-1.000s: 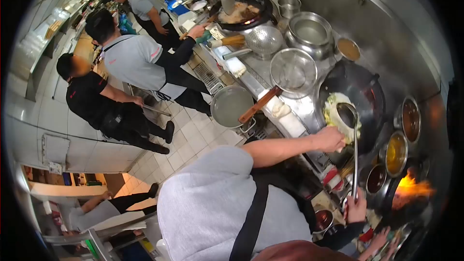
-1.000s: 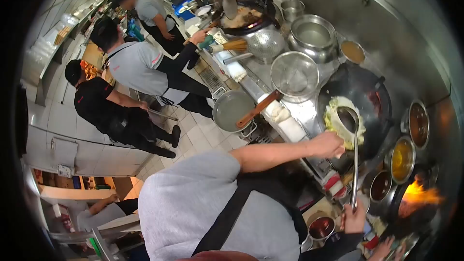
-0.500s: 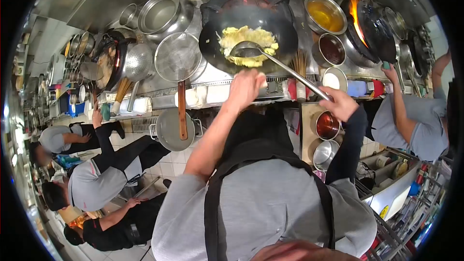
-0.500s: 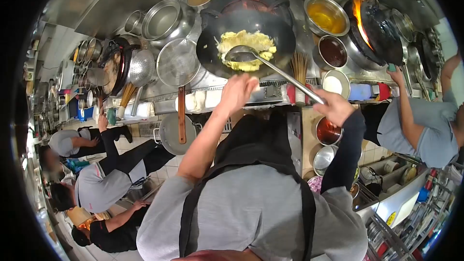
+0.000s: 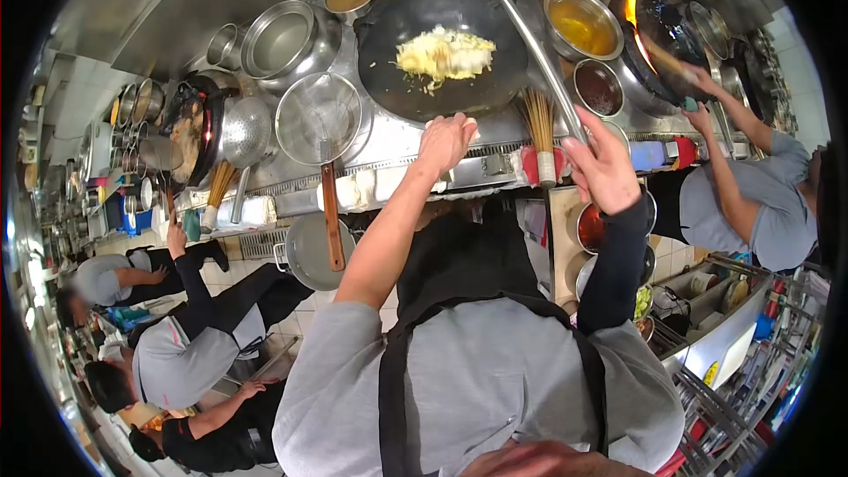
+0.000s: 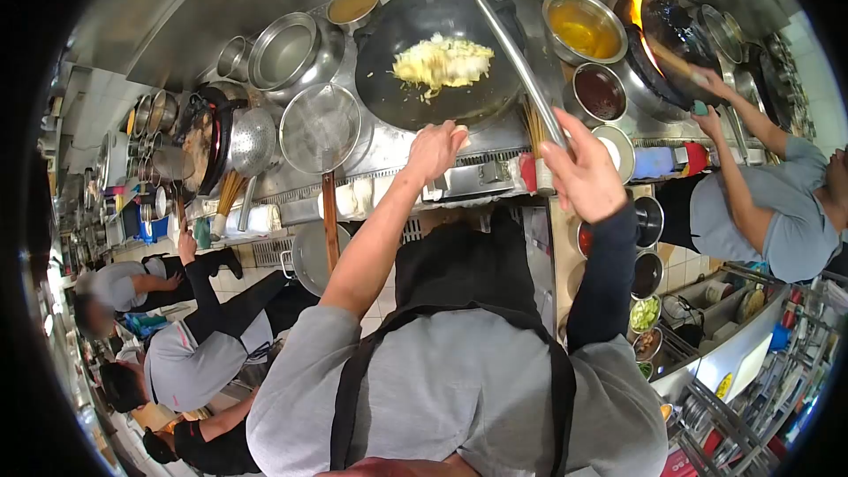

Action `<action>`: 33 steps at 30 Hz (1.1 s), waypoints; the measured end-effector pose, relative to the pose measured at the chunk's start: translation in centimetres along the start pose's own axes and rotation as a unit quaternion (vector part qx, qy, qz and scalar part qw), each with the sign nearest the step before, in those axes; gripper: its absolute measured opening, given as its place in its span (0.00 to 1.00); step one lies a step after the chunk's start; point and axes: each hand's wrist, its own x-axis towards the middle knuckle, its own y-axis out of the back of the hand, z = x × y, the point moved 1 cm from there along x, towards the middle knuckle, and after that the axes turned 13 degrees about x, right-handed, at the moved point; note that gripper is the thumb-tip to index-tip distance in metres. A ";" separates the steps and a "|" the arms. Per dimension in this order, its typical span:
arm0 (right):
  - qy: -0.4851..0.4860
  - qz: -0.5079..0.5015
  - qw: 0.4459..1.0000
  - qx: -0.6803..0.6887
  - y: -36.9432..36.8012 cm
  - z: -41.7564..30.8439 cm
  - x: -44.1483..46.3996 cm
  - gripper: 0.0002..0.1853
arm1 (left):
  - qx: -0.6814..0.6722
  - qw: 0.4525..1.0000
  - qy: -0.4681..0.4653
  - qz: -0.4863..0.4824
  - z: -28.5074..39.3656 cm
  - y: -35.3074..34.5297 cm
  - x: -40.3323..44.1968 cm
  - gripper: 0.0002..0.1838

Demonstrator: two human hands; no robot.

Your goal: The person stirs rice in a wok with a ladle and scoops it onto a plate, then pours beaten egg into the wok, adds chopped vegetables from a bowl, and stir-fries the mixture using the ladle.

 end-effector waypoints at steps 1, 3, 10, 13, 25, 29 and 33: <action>-0.015 -0.019 0.998 0.063 -0.6 0.0 1.1 0.28 | -0.004 1.000 0.002 0.005 -0.2 -1.0 0.4 0.19; -0.069 -0.087 0.976 0.188 -1.6 0.5 3.8 0.26 | -0.010 1.000 0.006 0.014 -0.8 -2.6 1.0 0.19; -0.280 -0.073 0.881 0.374 -0.2 13.9 16.8 0.14 | 0.050 0.979 0.045 0.192 4.4 1.4 -3.4 0.20; -0.173 -0.068 0.973 0.134 -2.1 8.9 14.2 0.13 | -0.079 0.985 0.140 0.057 6.1 -1.0 -9.2 0.21; -0.286 -0.101 0.921 0.243 -0.6 11.4 15.3 0.23 | -0.074 0.931 -0.098 -0.343 8.4 -29.9 -6.1 0.24; -0.236 -0.048 0.958 0.155 -0.3 13.2 14.8 0.24 | -0.097 0.873 -0.019 -0.477 8.0 -31.8 -2.2 0.25; -0.251 -0.028 0.961 0.115 2.4 8.5 8.4 0.24 | -0.045 0.925 0.019 -0.376 7.5 -34.8 -1.1 0.25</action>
